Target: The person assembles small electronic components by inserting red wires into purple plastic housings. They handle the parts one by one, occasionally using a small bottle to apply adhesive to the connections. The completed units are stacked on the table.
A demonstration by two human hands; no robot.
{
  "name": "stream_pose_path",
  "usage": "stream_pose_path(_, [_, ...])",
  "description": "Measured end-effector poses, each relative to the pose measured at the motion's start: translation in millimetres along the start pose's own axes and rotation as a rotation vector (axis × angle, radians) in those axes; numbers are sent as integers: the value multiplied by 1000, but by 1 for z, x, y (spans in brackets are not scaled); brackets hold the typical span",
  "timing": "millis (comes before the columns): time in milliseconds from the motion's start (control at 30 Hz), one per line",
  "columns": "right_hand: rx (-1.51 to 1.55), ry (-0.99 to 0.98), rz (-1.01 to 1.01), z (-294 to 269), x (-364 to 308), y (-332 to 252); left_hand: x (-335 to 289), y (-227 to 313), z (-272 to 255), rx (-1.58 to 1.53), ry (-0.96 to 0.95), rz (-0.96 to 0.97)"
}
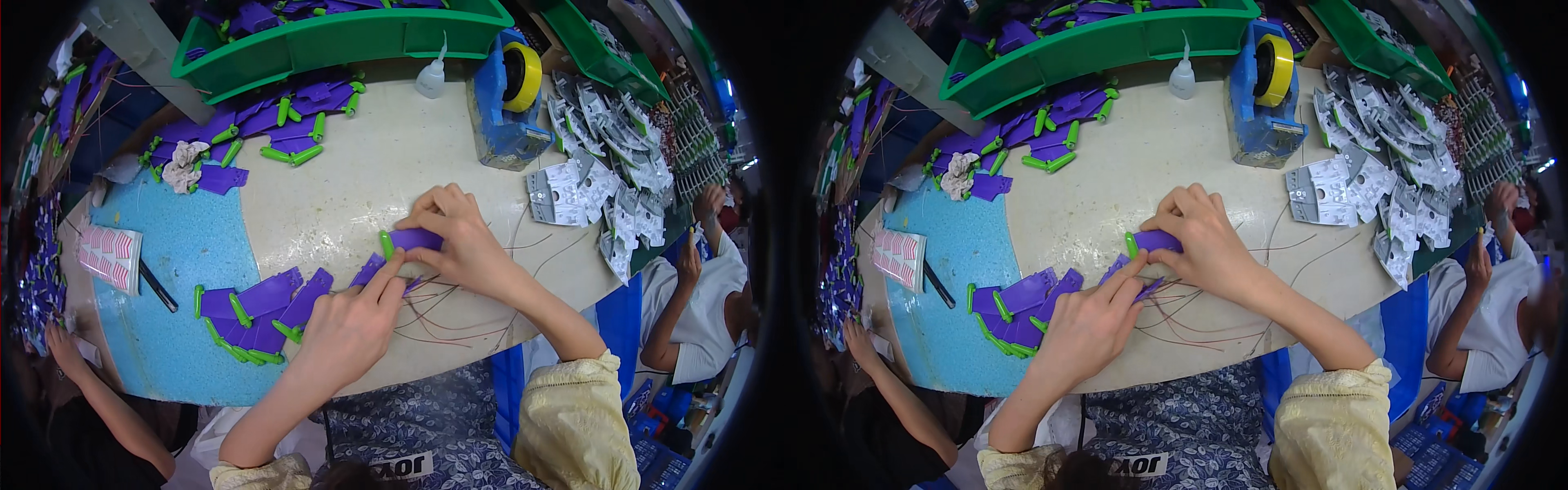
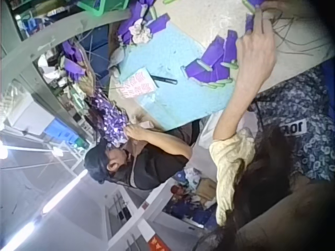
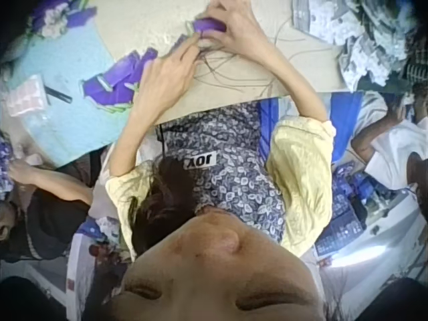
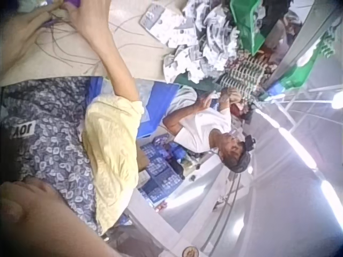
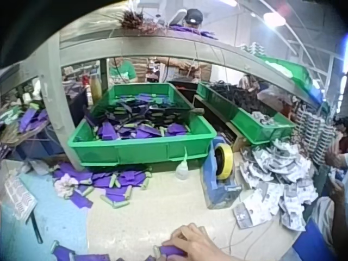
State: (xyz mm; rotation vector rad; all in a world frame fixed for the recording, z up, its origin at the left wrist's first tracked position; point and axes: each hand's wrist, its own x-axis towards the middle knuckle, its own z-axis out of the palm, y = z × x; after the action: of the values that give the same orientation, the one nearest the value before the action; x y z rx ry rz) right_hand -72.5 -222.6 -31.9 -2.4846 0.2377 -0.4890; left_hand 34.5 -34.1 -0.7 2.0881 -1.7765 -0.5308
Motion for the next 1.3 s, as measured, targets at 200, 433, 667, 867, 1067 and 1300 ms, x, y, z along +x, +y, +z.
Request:
stream_pose_path(200, [704, -5, 534, -23, -3, -23, 23, -9, -1, -111, 499, -31])
stream_pose_path(433, [668, 128, 474, -26, -22, -39, 25, 19, 10, -543, 601, -13])
stream_pose_path(667, [522, 0, 703, -48, -39, -50, 5, 12, 20, -900, 462, -171])
stream_pose_path(867, [343, 123, 481, -65, -51, -68, 9, 19, -7, -1162, 97, -443])
stream_pose_path(1067, [139, 578, 475, -114, -80, -45, -9, -7, -6, -1704, 144, -658])
stream_pose_path(1300, [-215, 380, -96, -106, -63, -73, -12, 23, 1, -1529, 289, -606])
